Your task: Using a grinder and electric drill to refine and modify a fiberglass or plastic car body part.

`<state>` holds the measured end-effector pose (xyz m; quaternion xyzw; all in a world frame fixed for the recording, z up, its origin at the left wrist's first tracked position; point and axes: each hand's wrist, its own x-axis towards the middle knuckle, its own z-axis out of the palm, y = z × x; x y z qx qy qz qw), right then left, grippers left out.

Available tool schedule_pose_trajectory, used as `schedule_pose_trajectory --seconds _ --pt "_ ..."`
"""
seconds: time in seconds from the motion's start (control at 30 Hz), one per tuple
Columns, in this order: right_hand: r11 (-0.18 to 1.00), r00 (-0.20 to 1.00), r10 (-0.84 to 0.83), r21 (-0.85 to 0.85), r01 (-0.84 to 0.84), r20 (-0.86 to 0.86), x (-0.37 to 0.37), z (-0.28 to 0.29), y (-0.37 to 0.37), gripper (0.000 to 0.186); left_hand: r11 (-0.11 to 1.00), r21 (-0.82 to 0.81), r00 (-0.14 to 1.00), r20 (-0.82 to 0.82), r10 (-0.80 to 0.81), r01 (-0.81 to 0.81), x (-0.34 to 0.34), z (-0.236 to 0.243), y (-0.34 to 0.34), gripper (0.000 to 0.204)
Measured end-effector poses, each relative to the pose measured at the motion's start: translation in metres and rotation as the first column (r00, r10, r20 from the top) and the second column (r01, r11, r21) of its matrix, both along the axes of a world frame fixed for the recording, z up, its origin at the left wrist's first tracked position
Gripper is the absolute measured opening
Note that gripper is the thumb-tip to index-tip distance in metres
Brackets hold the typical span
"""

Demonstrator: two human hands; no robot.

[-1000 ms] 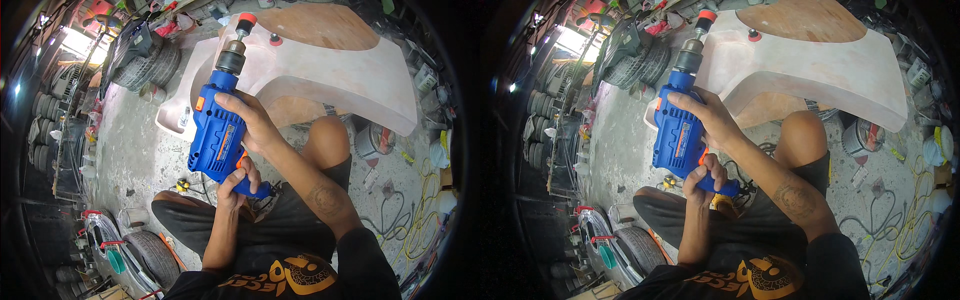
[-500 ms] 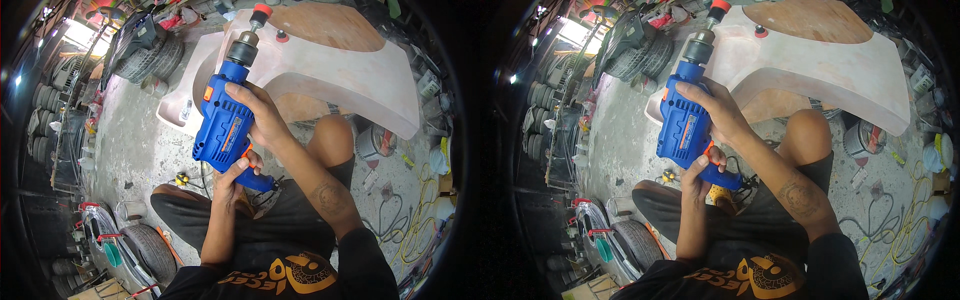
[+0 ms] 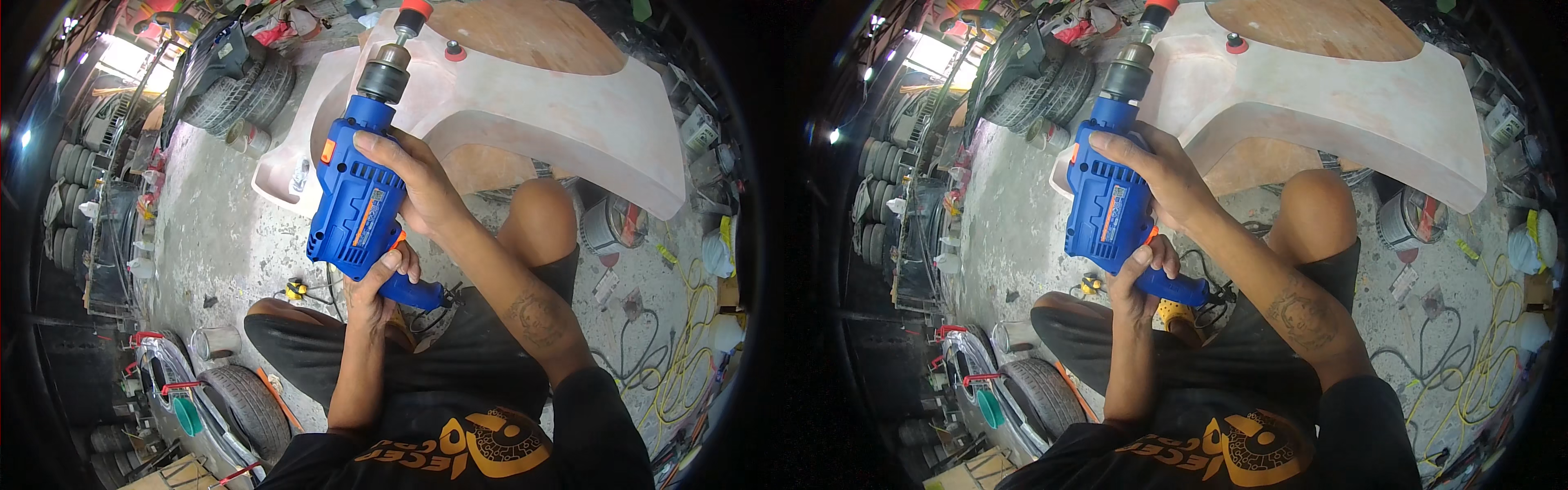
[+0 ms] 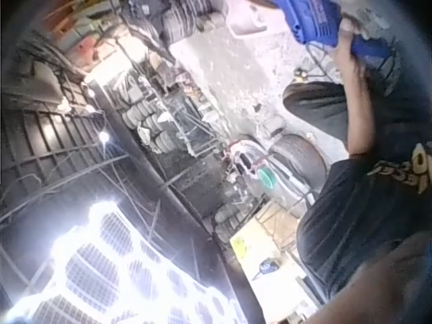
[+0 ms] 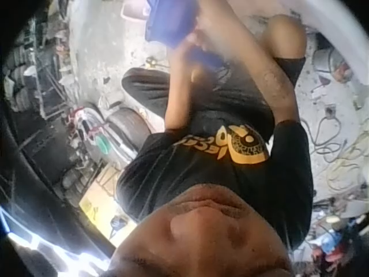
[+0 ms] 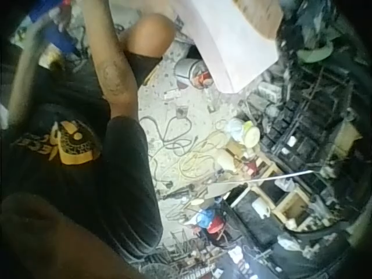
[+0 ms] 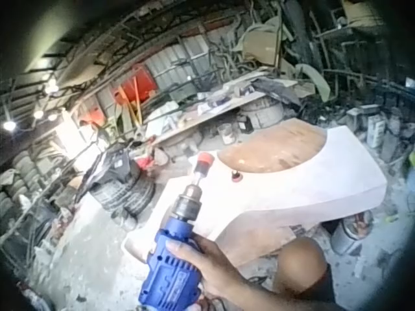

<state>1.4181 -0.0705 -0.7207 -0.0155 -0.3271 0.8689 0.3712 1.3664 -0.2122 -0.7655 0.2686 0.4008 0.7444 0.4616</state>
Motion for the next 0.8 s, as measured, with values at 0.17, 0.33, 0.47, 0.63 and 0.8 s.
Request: schedule_pose_trajectory --seconds 0.17,0.33,0.47,0.63,0.8 --pt "1.0 1.0 0.004 -0.007 -0.004 0.0 0.0009 -0.0001 0.0001 0.049 1.0 0.006 1.0 -0.017 -0.001 0.002 -0.0001 0.0 -0.0003 0.042" --pt "1.0 1.0 -0.003 -0.009 0.003 0.002 0.0017 0.0008 0.0002 0.049 1.0 0.01 0.999 -0.028 -0.014 0.014 0.0001 0.0028 0.0008 0.042" --pt "1.0 1.0 -0.003 -0.005 0.003 0.004 0.0016 0.0011 0.0006 0.051 1.0 0.0 0.999 -0.035 -0.009 0.009 -0.0008 0.0007 0.0008 0.043" --pt "1.0 1.0 0.001 0.004 -0.001 -0.002 0.001 -0.0002 0.0008 0.054 1.0 0.006 0.999 -0.031 -0.011 0.011 -0.0005 0.0006 0.001 0.043" --pt "1.0 1.0 -0.004 0.004 0.004 0.006 0.0015 0.0007 -0.0003 0.054 1.0 0.017 1.0 -0.021 -0.007 0.007 -0.001 -0.001 0.0002 0.042"
